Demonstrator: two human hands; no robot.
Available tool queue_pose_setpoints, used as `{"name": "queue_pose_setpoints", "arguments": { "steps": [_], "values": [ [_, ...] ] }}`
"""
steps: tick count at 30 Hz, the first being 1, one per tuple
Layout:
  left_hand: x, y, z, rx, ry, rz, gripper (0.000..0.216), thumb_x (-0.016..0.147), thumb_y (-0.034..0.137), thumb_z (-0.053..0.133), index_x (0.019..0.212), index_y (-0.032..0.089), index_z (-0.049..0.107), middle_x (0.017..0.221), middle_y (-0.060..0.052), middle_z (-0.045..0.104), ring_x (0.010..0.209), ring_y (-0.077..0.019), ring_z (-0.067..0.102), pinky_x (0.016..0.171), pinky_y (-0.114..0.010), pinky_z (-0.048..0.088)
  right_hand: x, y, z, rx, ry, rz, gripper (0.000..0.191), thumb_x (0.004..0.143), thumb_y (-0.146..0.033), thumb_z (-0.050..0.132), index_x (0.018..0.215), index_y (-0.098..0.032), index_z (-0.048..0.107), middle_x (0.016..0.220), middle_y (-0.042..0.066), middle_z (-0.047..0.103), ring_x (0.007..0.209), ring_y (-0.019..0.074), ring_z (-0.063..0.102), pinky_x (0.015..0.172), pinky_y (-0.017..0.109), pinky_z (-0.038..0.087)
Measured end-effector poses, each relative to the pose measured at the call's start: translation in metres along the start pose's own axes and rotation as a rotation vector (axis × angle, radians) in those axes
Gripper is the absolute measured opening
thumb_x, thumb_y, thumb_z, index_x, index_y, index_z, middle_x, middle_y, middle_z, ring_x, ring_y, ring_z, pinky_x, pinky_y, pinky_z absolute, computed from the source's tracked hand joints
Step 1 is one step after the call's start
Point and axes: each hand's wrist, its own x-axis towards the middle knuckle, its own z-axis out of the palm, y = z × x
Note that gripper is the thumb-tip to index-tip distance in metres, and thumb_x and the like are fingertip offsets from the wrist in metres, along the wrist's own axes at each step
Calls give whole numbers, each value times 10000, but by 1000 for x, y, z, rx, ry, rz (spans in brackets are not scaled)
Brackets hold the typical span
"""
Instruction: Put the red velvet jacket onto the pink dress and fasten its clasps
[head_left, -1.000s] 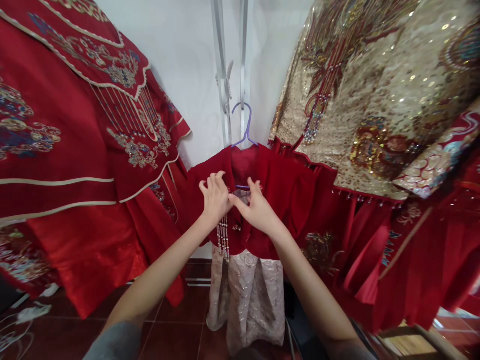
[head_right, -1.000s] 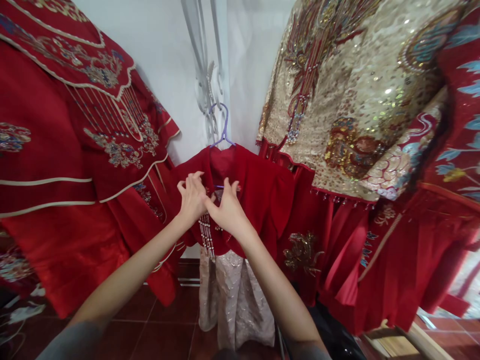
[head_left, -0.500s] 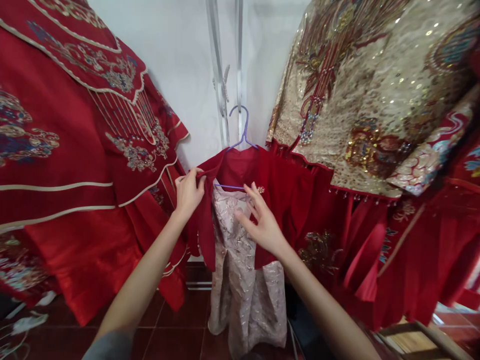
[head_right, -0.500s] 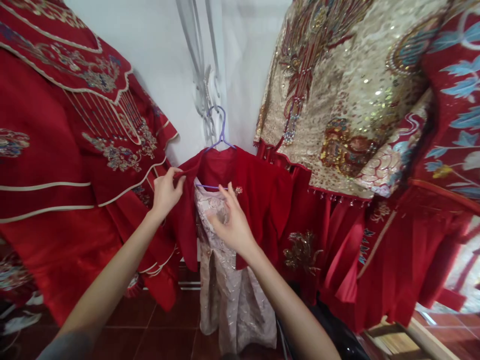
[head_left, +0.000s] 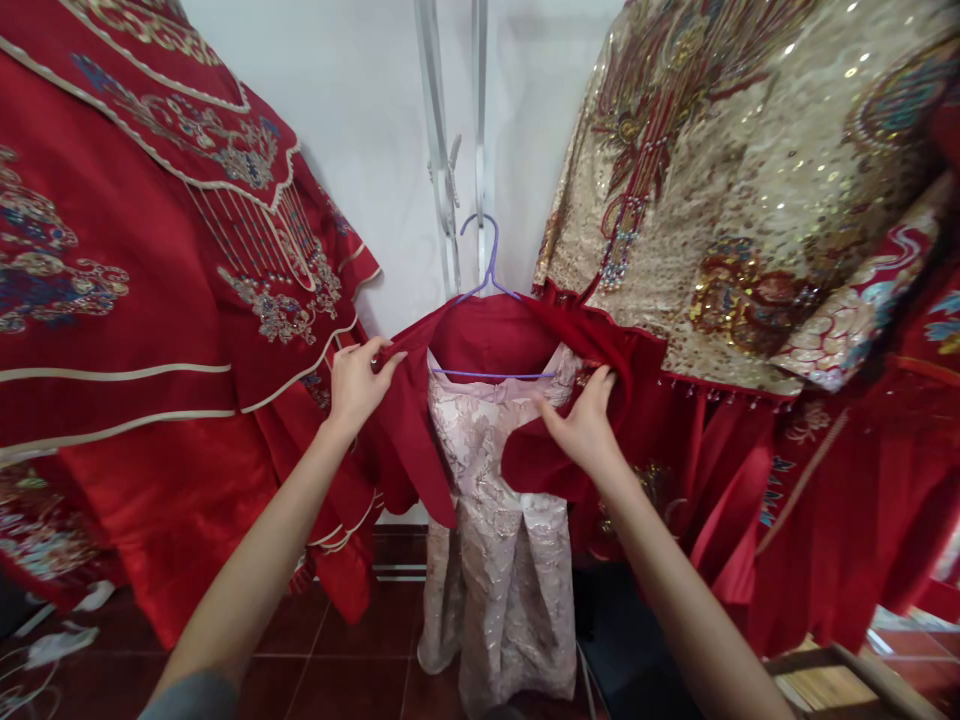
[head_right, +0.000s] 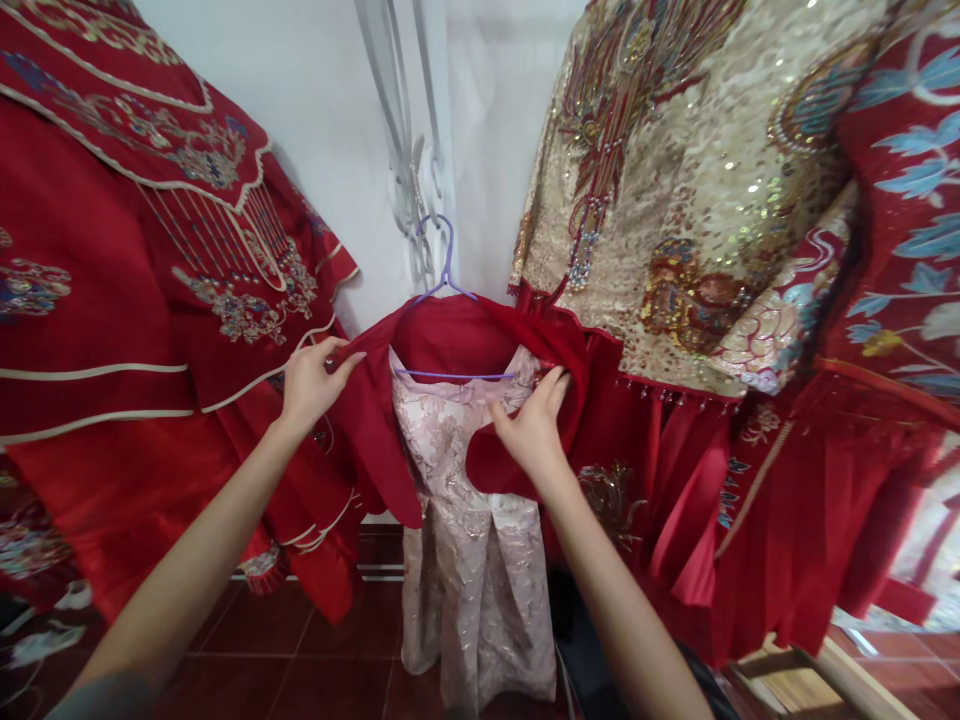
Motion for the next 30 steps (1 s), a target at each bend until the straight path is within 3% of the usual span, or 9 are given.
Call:
{"name": "queue_pose_setpoints", "arguments": {
  "steps": [5,7,10,13,18,21,23,27,30],
  "values": [
    [12,-2,-6,22,26,-11,305,870,470,545,991,220,672,813,-32,685,758,-201,610,863,-329,427,75,12,-23,-110,78,-96,1271,676,-610,657,1475,71,-59,1542,339,-89,1454,380,-119,1146,577,71],
    [15,-8,-6,2,28,-17,340,873,495,526,997,213,670,843,-38,689,763,-197,607,816,-308,434,101,13,-31,-206,50,-102,1223,664,-593,689,1477,71,61,1541,344,53,1466,381,21,1148,542,162],
    [21,-17,-7,-43,-15,-5,387,861,530,522,985,198,677,843,-40,696,744,-185,600,735,-275,436,129,13,-50,-367,-228,14,938,636,-653,707,1294,-17,497,1276,285,547,1211,364,528,974,454,447],
    [28,-24,-10,-70,-47,-34,392,863,518,510,979,187,686,848,-43,708,739,-183,608,709,-268,436,141,9,-69,-493,-479,57,646,610,-709,695,931,-149,676,863,140,705,781,261,670,687,346,518],
    [44,-39,-12,100,-42,-57,299,841,423,529,934,192,696,830,-72,716,771,-234,641,791,-337,445,126,-6,-76,-508,-233,-252,407,751,-573,656,932,-210,686,869,77,721,807,235,662,679,303,470],
    [51,-62,-8,272,-1,-172,315,823,416,526,943,174,688,804,-126,706,817,-303,647,836,-428,437,115,-11,-72,-452,-199,-312,268,855,-467,570,942,-248,698,919,55,731,884,226,664,745,305,466],
    [49,-81,-5,346,-71,-237,328,813,421,518,944,168,680,807,-149,697,828,-331,641,824,-467,441,112,-12,-70,-444,-186,-297,253,868,-450,555,922,-252,702,920,53,733,899,231,663,757,314,467],
    [31,-107,-10,256,-402,40,259,796,380,495,903,221,671,963,-117,678,936,-288,608,880,-441,450,113,-11,-68,-439,-181,-282,243,853,-439,570,918,-248,706,898,58,733,896,242,664,763,329,471],
    [18,-103,-26,58,-552,287,214,760,326,499,847,229,668,1167,-107,609,1097,-258,549,1001,-423,407,113,-12,-66,-413,-163,-276,235,839,-430,585,911,-247,715,883,62,734,881,244,666,750,327,477]
  ]
}}
